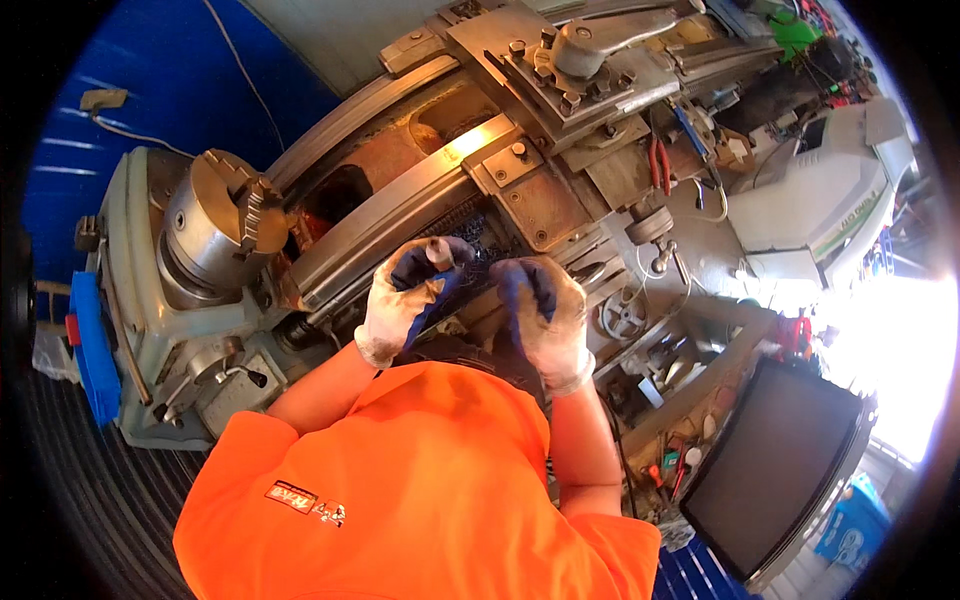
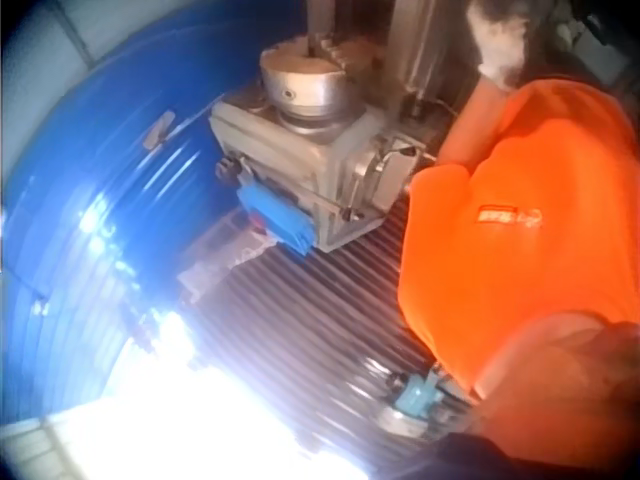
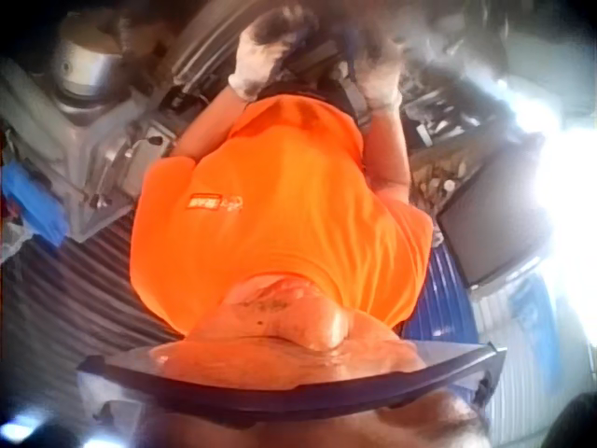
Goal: The person operates a metal lathe in a workshop, using a wrench to tighten the chuck and a brush to clear metal shavings from the machine bed. They then use pliers to adjust a small metal component within the lathe's chuck and inspect the part.
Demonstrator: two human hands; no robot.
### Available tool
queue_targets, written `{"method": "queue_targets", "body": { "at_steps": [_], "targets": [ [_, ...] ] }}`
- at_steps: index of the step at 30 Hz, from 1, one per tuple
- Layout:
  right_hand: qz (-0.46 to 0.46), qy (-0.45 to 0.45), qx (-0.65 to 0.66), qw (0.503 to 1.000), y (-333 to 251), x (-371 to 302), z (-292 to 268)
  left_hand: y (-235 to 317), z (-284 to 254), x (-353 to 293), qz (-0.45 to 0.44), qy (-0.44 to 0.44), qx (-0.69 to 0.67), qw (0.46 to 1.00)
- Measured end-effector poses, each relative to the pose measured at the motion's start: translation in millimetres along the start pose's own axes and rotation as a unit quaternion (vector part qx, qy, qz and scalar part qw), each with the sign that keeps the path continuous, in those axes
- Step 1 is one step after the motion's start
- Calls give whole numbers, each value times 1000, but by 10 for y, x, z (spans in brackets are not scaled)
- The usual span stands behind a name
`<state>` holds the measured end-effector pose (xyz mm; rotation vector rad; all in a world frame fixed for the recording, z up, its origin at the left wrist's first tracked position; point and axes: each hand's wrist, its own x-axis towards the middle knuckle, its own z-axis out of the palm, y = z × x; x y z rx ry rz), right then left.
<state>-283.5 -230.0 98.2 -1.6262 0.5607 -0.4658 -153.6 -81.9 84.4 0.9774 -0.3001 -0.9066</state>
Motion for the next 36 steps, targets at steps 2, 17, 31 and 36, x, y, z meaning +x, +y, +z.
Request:
{"method": "queue_targets", "body": {
  "at_steps": [2, 17, 31, 36],
  "targets": [
    [-19, -31, -28, 999, 32, 24, -42, -21, 61, 47, 104, -8, 97, 990],
    [-98, -114, -71, 986, -52, 235, -63, 23, 250, 178, 287, 26, 284, 914],
    [66, -221, -2, 973, -264, 99, 110, 555, 366, 109, -88, 90, -212, 969],
    [76, -178, 93, 977, -599, 23, 266, 653, 300, 71, -71, 27, -215, 974]
  ]
}}
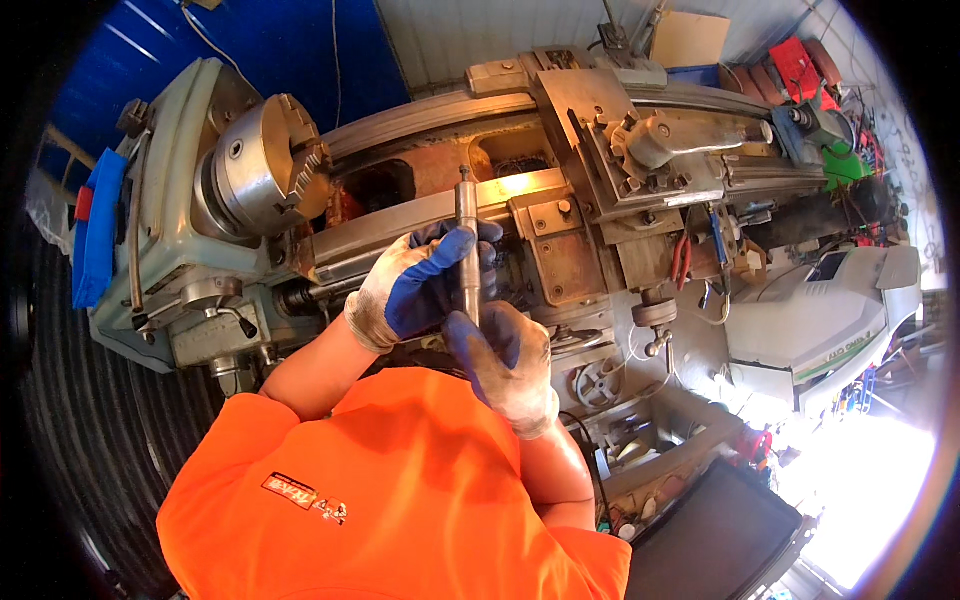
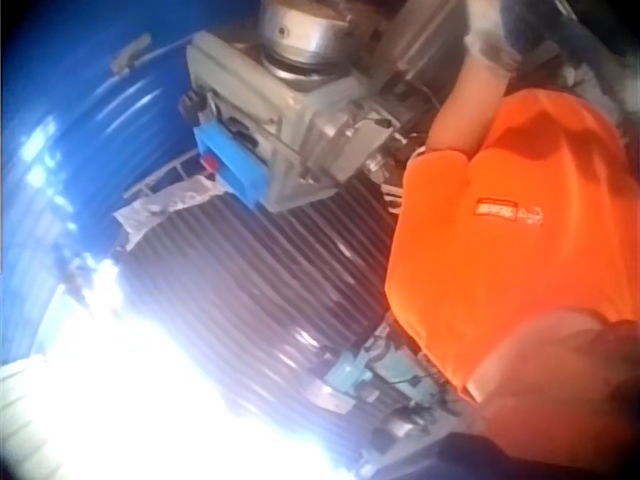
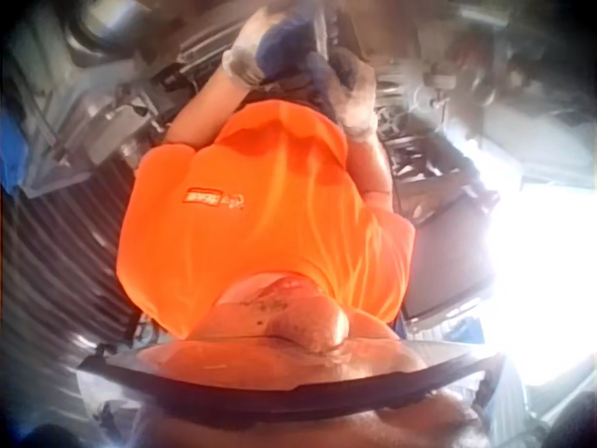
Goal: The person operates a metal lathe in a workshop, using a wrench to tighten the chuck and a brush to clear metal shavings from the machine bed. They then use pliers to adjust a small metal component within the lathe's chuck and inspect the part.
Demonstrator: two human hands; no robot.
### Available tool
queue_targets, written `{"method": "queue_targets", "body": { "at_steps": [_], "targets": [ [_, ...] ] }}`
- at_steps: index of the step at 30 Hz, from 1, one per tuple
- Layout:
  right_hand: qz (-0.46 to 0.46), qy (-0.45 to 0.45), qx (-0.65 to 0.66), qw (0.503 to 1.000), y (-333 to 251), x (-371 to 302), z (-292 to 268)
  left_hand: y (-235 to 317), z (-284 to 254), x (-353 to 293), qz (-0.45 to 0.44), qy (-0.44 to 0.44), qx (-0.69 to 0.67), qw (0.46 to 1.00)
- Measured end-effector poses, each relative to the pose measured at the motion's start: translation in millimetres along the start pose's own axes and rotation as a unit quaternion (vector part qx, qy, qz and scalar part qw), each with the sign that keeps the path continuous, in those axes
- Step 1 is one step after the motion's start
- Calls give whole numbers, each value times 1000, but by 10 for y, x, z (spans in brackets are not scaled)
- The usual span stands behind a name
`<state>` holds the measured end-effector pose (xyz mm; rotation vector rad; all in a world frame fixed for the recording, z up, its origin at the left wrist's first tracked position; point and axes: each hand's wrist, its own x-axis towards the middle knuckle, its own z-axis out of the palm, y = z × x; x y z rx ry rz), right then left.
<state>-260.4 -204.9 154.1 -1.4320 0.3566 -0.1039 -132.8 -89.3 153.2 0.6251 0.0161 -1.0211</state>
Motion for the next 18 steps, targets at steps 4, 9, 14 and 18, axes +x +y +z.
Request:
{"method": "queue_targets", "body": {
  "at_steps": [4, 9, 14, 18],
  "targets": [
    [-124, 52, -167, 977, -120, 21, 116, 69, 5, -52, -6, -7, -20, 1000],
    [-217, 86, -175, 957, -228, 42, 274, 105, 21, -123, -12, -67, -80, 994],
    [-254, 80, -205, 942, -274, 62, 296, 117, 33, -131, -18, -94, -149, 984],
    [-292, 73, -214, 929, -310, 71, 312, 122, -30, -122, -28, -131, -172, 976]
  ]
}}
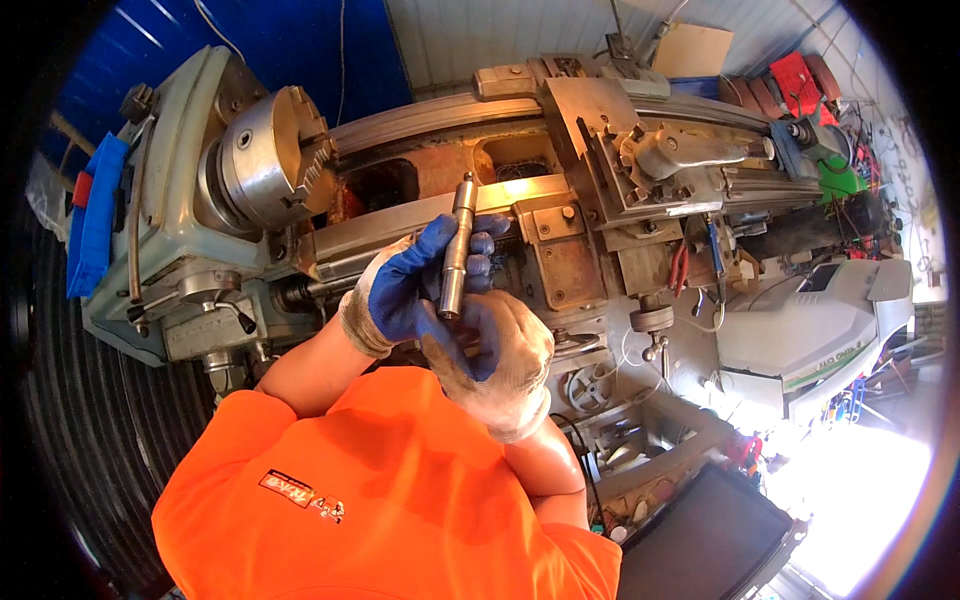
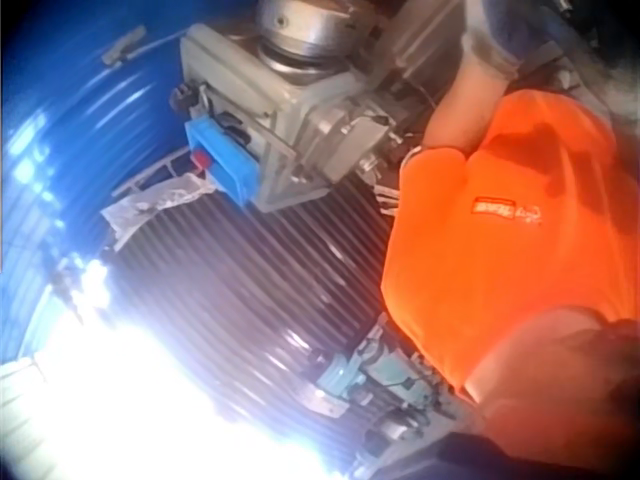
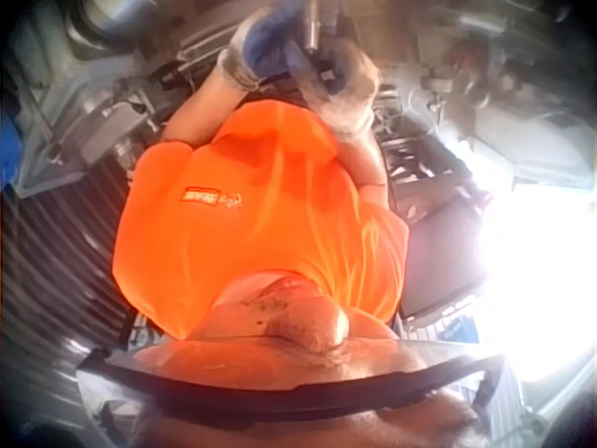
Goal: The person operates a metal lathe in a workshop, using a wrench to tighten the chuck and a brush to clear metal shavings from the machine bed. They then use pliers to adjust a small metal component within the lathe's chuck and inspect the part.
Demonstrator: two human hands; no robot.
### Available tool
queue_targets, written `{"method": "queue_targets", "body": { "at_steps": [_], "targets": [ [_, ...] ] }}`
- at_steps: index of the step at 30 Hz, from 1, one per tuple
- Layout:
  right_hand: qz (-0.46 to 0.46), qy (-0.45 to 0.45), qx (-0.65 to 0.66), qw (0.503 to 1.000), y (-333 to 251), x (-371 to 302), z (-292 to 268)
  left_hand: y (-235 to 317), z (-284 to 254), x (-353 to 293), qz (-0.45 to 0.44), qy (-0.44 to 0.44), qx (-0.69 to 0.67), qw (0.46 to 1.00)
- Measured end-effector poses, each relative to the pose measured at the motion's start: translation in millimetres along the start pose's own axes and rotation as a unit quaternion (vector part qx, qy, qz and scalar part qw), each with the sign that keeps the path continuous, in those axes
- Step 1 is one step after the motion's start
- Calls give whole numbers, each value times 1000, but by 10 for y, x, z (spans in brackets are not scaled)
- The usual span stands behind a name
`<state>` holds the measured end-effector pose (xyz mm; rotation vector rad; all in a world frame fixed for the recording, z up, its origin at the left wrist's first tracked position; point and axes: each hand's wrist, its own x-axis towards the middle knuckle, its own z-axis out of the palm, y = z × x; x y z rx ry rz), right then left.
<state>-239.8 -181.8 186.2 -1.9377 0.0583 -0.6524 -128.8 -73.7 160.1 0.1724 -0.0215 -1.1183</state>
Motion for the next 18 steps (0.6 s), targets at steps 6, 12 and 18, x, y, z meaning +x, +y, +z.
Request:
{"method": "queue_targets", "body": {
  "at_steps": [6, 12, 18],
  "targets": [
    [-52, 3, 12, 999, 27, 32, -16, 11, 49, -40, 17, 34, 36, 999],
    [-17, -12, -17, 1000, -26, 29, -34, 7, 56, -35, 26, 64, 58, 996],
    [-4, -19, -1, 1000, -10, 28, -41, 25, 101, -31, 16, 66, 69, 995]
  ]
}}
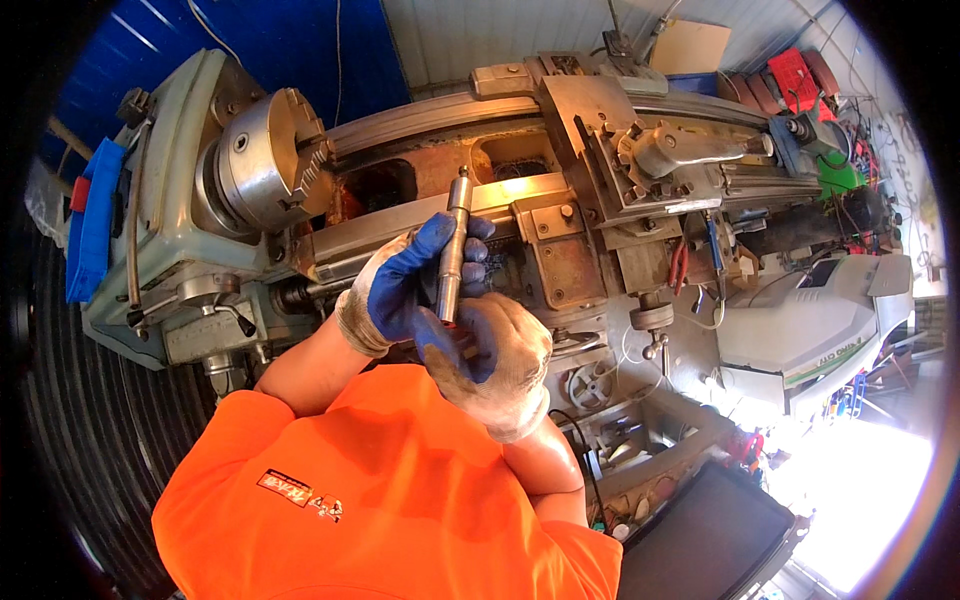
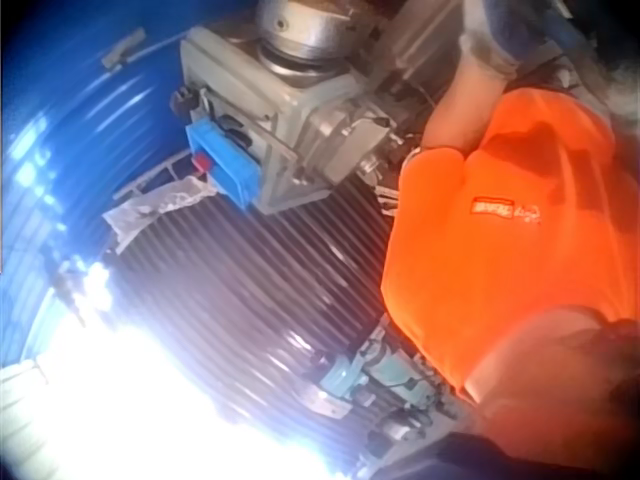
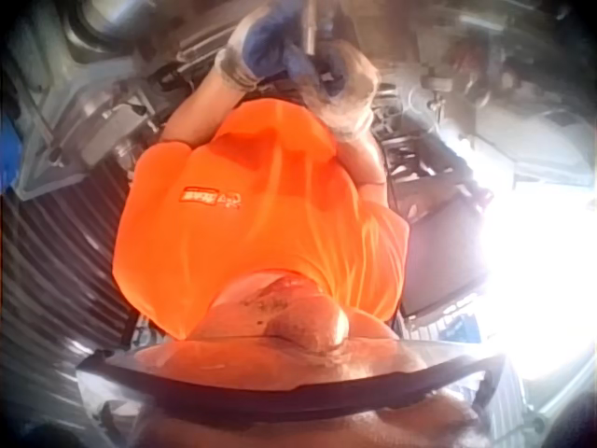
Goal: The person operates a metal lathe in a workshop, using a wrench to tighten the chuck and a brush to clear metal shavings from the machine bed. They then use pliers to adjust a small metal component within the lathe's chuck and inspect the part.
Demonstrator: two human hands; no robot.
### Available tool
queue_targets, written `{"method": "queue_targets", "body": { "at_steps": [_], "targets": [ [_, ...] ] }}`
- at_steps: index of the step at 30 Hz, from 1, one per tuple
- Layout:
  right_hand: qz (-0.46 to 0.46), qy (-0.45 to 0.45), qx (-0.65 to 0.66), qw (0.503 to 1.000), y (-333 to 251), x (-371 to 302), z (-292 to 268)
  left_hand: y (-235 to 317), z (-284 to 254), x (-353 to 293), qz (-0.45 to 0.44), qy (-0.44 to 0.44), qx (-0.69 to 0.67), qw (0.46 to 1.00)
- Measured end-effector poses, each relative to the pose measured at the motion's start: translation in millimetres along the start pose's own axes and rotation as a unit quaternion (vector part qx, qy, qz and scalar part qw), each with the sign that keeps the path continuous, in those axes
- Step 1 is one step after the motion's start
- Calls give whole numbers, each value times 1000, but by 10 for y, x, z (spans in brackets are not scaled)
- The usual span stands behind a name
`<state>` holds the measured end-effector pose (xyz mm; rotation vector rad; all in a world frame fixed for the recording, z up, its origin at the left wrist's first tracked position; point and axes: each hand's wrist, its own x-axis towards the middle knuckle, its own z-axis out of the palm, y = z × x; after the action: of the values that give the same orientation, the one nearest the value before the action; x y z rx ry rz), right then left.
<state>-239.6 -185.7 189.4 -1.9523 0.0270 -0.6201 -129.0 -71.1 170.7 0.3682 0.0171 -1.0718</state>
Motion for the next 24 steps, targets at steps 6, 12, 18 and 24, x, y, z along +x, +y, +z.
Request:
{"method": "queue_targets", "body": {
  "at_steps": [6, 12, 18, 24],
  "targets": [
    [-2, -7, -3, 1000, 37, 0, -5, 0, -1, 25, -3, -4, -15, 1000],
    [11, -24, 4, 1000, 37, -11, -27, -3, -12, 23, -2, 19, 17, 1000],
    [57, -31, -15, 998, 12, -43, 10, -34, -47, 13, 46, 101, 116, 987],
    [222, -80, 185, 954, 275, -268, -5, 18, -55, -47, 80, 24, 208, 975]
  ]
}}
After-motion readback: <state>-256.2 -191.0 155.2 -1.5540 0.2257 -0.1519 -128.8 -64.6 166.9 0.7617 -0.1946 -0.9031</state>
